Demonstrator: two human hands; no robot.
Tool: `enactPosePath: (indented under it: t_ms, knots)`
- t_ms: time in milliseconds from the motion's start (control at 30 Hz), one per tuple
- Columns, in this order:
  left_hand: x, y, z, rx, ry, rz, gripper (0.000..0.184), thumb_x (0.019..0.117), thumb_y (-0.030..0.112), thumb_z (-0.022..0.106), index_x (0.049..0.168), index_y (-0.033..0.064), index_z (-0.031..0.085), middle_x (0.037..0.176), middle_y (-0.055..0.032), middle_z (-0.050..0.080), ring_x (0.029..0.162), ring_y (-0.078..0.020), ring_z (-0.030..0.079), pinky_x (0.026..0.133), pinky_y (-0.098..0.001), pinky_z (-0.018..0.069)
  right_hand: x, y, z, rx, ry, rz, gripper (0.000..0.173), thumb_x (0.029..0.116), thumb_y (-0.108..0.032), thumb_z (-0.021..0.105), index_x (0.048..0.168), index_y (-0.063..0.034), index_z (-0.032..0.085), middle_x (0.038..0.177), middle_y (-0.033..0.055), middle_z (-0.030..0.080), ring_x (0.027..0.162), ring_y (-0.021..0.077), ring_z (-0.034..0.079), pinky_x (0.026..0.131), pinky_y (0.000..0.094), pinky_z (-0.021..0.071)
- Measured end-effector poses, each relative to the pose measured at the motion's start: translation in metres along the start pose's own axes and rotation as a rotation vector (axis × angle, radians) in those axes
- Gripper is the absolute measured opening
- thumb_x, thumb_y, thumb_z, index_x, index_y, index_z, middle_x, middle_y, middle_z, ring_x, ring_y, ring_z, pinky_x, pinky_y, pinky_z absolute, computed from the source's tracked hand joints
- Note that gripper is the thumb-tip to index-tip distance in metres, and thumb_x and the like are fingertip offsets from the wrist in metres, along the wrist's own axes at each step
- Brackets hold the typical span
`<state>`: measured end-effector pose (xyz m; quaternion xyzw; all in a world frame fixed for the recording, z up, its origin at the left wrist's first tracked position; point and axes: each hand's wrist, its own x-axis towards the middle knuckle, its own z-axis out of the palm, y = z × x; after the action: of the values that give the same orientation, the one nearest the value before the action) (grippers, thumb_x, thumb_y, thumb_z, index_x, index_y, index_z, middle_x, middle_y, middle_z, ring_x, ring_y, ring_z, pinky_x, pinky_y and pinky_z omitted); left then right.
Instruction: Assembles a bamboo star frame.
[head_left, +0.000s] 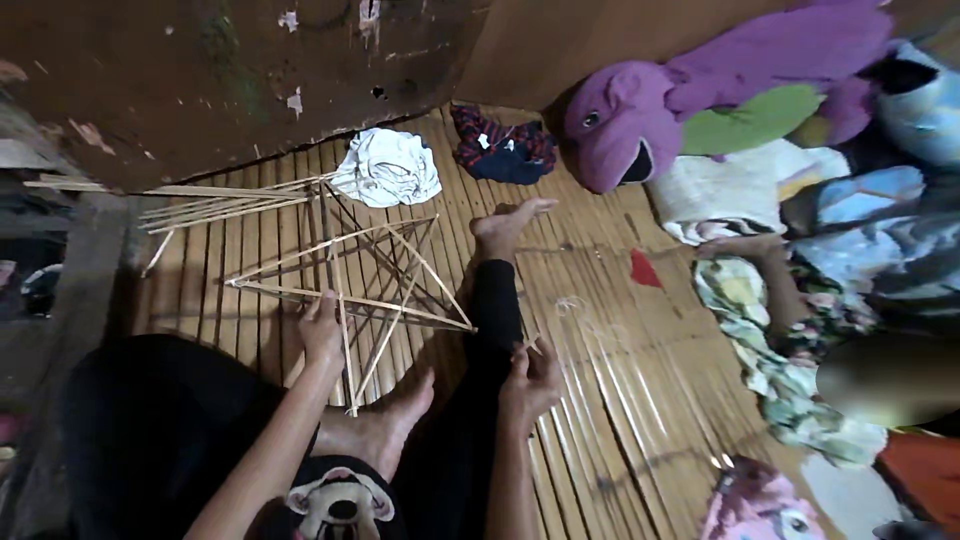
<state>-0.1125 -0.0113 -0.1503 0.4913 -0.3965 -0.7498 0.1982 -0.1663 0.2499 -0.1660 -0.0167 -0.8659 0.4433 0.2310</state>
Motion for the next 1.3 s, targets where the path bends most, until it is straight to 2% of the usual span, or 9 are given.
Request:
enactPosePath:
  t_ms: [167, 367, 533, 667, 833, 967, 1067, 1200, 1300]
  knots:
    - [0.011, -0.005, -0.017, -0.057, -0.034, 0.031, 0.027, 0.1091, 0.022, 0.051, 0.122, 0.0004, 0.061, 0.103, -0.0063, 0.063, 0.084, -0.0113, 0.063, 0.076, -0.0274, 0.0562, -0.001, 0.002, -0.001, -0.024, -0.003, -0.018, 0.033, 0.0979, -0.002, 0.061, 0.127, 0.0143, 0.062, 0.111, 0.0266, 0.071, 0.096, 0.0239, 0.073, 0.088, 0.0325, 0.0577]
    - [0.02, -0.023, -0.039, 0.046, -0.101, 0.044, 0.028, 0.1095, 0.021, 0.049, 0.125, 0.0013, 0.062, 0.11, -0.0063, 0.064, 0.095, -0.0105, 0.061, 0.085, -0.0277, 0.051, -0.009, -0.008, 0.003, 0.084, -0.051, 0.03, 0.027, 0.0962, -0.001, 0.063, 0.118, 0.0149, 0.065, 0.103, 0.0219, 0.072, 0.085, 0.012, 0.071, 0.079, 0.0245, 0.0585]
    - [0.035, -0.038, -0.048, 0.083, -0.1, -0.028, 0.03, 0.1097, 0.022, 0.049, 0.132, 0.0025, 0.058, 0.112, -0.0076, 0.064, 0.096, -0.0118, 0.061, 0.084, -0.0291, 0.0516, -0.054, -0.04, 0.035, 0.362, -0.3, 0.141, 0.019, 0.0938, 0.003, 0.06, 0.109, 0.0128, 0.066, 0.1, 0.0136, 0.072, 0.085, 0.008, 0.07, 0.078, 0.0245, 0.06]
    - [0.031, -0.027, -0.053, 0.121, -0.108, -0.071, 0.026, 0.1108, 0.023, 0.045, 0.122, 0.0043, 0.059, 0.102, -0.0039, 0.064, 0.09, -0.011, 0.063, 0.079, -0.0274, 0.0527, -0.081, -0.055, 0.066, 0.474, -0.398, 0.297, 0.015, 0.0926, 0.005, 0.059, 0.104, 0.0106, 0.066, 0.098, 0.0103, 0.071, 0.088, 0.0043, 0.068, 0.081, 0.0193, 0.0573]
    - [0.021, -0.032, -0.064, 0.216, -0.162, -0.082, 0.029, 0.1096, 0.021, 0.048, 0.126, 0.0006, 0.06, 0.108, -0.0061, 0.064, 0.095, -0.0118, 0.062, 0.085, -0.0294, 0.0513, -0.083, -0.04, 0.079, 0.469, -0.361, 0.482, 0.009, 0.0927, 0.008, 0.06, 0.099, 0.0064, 0.066, 0.091, 0.0055, 0.069, 0.085, 0.004, 0.066, 0.08, 0.0197, 0.0561]
    - [0.011, -0.039, -0.064, 0.316, -0.132, -0.024, 0.034, 0.1109, 0.019, 0.044, 0.123, -0.0067, 0.062, 0.118, -0.0147, 0.065, 0.105, -0.0175, 0.061, 0.093, -0.0349, 0.0499, -0.084, -0.045, 0.09, 0.485, -0.456, 0.599, 0.006, 0.0943, 0.007, 0.062, 0.098, 0.0044, 0.067, 0.088, 0.0058, 0.07, 0.081, 0.007, 0.067, 0.077, 0.0235, 0.0575]
    - [0.01, -0.041, -0.065, 0.369, -0.129, 0.016, 0.037, 0.1124, 0.02, 0.039, 0.118, -0.007, 0.063, 0.113, -0.0132, 0.067, 0.1, -0.015, 0.062, 0.09, -0.0329, 0.0499, -0.091, -0.05, 0.102, 0.515, -0.524, 0.632, 0.01, 0.0945, 0.008, 0.063, 0.103, 0.0067, 0.068, 0.09, 0.0066, 0.07, 0.083, 0.0055, 0.065, 0.079, 0.0222, 0.0555]
    - [0.007, -0.042, -0.071, 0.48, -0.245, 0.077, 0.021, 0.1062, 0.01, 0.053, 0.111, -0.0026, 0.069, 0.099, -0.0049, 0.069, 0.086, -0.0068, 0.061, 0.078, -0.0244, 0.0493, -0.092, -0.051, 0.102, 0.556, -0.457, 0.698, 0.011, 0.0969, 0.009, 0.058, 0.105, 0.0077, 0.065, 0.088, 0.0081, 0.069, 0.076, 0.0083, 0.067, 0.071, 0.0236, 0.0576]
    - [0.0, -0.041, -0.067, 0.441, -0.245, 0.056, 0.018, 0.1048, 0.006, 0.055, 0.112, -0.0018, 0.069, 0.095, -0.0038, 0.068, 0.08, -0.0056, 0.062, 0.072, -0.0215, 0.0517, -0.086, -0.051, 0.094, 0.667, -0.443, 0.782, 0.015, 0.1048, 0.002, 0.045, 0.115, 0.0045, 0.056, 0.094, 0.0111, 0.071, 0.076, 0.0159, 0.071, 0.069, 0.0304, 0.0604]
